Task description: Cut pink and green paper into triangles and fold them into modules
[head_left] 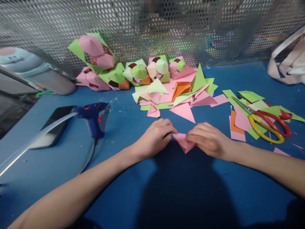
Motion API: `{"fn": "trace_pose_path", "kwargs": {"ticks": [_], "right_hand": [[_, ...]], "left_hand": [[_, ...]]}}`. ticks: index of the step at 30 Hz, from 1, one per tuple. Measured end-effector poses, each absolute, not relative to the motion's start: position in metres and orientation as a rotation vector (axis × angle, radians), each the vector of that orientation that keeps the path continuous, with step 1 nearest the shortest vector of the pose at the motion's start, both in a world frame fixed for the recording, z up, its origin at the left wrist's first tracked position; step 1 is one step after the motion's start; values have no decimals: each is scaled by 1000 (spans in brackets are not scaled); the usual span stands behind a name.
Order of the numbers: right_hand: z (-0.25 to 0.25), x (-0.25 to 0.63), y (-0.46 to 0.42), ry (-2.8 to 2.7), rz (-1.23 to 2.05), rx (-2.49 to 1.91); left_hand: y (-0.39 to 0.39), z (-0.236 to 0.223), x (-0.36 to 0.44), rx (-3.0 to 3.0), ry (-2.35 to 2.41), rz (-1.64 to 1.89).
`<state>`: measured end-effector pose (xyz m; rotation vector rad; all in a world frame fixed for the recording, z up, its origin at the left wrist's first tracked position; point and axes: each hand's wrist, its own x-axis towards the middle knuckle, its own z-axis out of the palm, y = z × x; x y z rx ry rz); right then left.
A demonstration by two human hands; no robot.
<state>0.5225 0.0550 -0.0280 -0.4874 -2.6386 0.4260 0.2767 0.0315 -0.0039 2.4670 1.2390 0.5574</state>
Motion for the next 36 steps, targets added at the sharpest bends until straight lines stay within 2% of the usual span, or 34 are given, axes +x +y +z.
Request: {"fn": "trace_pose_path", "kwargs": {"ticks": [8, 12, 17, 28, 36], "right_hand": [[-27, 521, 55, -2688, 306, -464], [-27, 521, 55, -2697, 284, -468], [-30, 520, 57, -2678, 216, -432], [3, 526, 51, -2901, -389, -424], [7, 524, 45, -2916, -576, -449]], "left_hand": [[26, -3, 276, 2639, 1304, 495], [16, -5, 286, 2675, 1108, 617], [10, -8, 295, 2734, 957, 547], [10, 0, 293, 2764, 1148, 184], [11, 4, 293, 2791, 1327, 8]]}}
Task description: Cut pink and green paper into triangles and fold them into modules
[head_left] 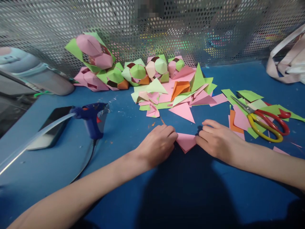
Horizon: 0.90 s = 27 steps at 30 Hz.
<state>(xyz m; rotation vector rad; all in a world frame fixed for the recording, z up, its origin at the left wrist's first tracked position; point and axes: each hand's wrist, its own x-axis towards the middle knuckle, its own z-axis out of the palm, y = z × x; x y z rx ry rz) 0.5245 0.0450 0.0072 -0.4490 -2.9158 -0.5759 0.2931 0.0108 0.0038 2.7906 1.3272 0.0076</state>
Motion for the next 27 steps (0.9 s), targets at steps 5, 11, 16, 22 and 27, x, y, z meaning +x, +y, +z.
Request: {"fn": "trace_pose_path", "kwargs": {"ticks": [5, 11, 16, 22, 27], "right_hand": [[4, 525, 47, -2915, -522, -493], [-1, 526, 48, -2807, -68, -597], [1, 525, 57, -2561, 357, -701], [-15, 524, 76, -2518, 298, -1007], [-23, 521, 78, -2533, 310, -964]], "left_hand": [[10, 1, 294, 2797, 1344, 141], [7, -3, 294, 2791, 1158, 635], [4, -1, 294, 2754, 917, 729], [1, -9, 296, 2820, 771, 514], [5, -11, 295, 2813, 760, 508]]}}
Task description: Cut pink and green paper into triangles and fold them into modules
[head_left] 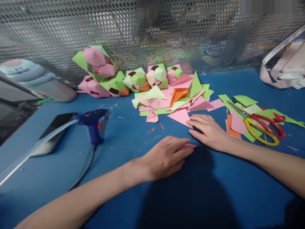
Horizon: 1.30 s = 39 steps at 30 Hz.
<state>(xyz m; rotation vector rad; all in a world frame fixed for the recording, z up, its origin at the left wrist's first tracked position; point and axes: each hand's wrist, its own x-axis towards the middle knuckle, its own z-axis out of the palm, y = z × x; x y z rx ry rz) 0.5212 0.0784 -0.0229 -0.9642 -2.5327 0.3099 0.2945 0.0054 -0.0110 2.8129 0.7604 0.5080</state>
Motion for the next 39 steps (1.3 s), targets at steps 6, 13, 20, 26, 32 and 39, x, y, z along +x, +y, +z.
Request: {"fn": "trace_pose_path", "kwargs": {"ticks": [6, 13, 20, 26, 32, 39], "right_hand": [[-23, 525, 80, -2420, 289, -989], [-11, 522, 65, -2221, 310, -803], [-9, 511, 41, -1993, 1115, -945], [-14, 502, 36, -1804, 1379, -1006], [-19, 504, 46, -1729, 1239, -1013], [-20, 503, 48, -1764, 1242, -1052]], "left_hand": [[11, -8, 291, 2712, 884, 512], [19, -10, 289, 2383, 1160, 746], [11, -2, 303, 1973, 1624, 1085], [7, -4, 313, 1887, 1440, 1235], [17, -4, 312, 1243, 1360, 1062], [16, -7, 315, 925, 1137, 1087]]}}
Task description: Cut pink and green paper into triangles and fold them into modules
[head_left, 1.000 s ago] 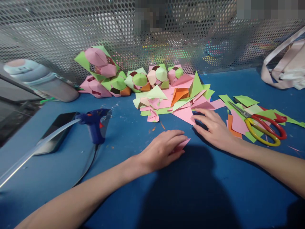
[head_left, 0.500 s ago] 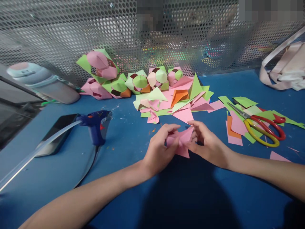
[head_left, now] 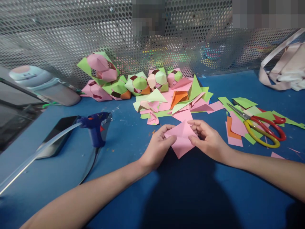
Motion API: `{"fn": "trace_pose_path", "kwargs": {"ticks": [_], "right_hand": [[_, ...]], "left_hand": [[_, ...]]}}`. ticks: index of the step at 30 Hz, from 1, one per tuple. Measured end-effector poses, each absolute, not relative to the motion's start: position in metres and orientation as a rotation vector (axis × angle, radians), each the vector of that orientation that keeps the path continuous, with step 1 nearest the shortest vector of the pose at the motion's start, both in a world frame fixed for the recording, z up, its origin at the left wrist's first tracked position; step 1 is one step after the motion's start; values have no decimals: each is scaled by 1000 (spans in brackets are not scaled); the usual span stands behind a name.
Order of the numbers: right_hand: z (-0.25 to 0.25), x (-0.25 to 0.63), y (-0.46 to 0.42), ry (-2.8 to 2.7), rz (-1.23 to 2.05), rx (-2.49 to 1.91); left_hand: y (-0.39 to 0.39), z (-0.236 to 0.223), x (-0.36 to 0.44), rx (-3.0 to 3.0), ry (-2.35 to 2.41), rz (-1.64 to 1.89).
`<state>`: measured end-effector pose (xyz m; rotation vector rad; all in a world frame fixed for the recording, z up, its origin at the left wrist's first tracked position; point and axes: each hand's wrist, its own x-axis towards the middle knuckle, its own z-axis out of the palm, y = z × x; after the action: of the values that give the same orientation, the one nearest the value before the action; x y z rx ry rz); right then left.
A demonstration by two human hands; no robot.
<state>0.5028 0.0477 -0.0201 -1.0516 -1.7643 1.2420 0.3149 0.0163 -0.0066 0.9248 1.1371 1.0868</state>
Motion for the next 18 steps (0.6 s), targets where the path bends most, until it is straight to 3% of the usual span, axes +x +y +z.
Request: {"fn": "trace_pose_path", "kwargs": {"ticks": [12, 18], "right_hand": [[-19, 502, 42, -1857, 1216, -1007], [-14, 502, 41, -1961, 1098, -987]], "left_hand": [[15, -13, 314, 1065, 1137, 1079], [14, -9, 317, 799, 1033, 1189]]}}
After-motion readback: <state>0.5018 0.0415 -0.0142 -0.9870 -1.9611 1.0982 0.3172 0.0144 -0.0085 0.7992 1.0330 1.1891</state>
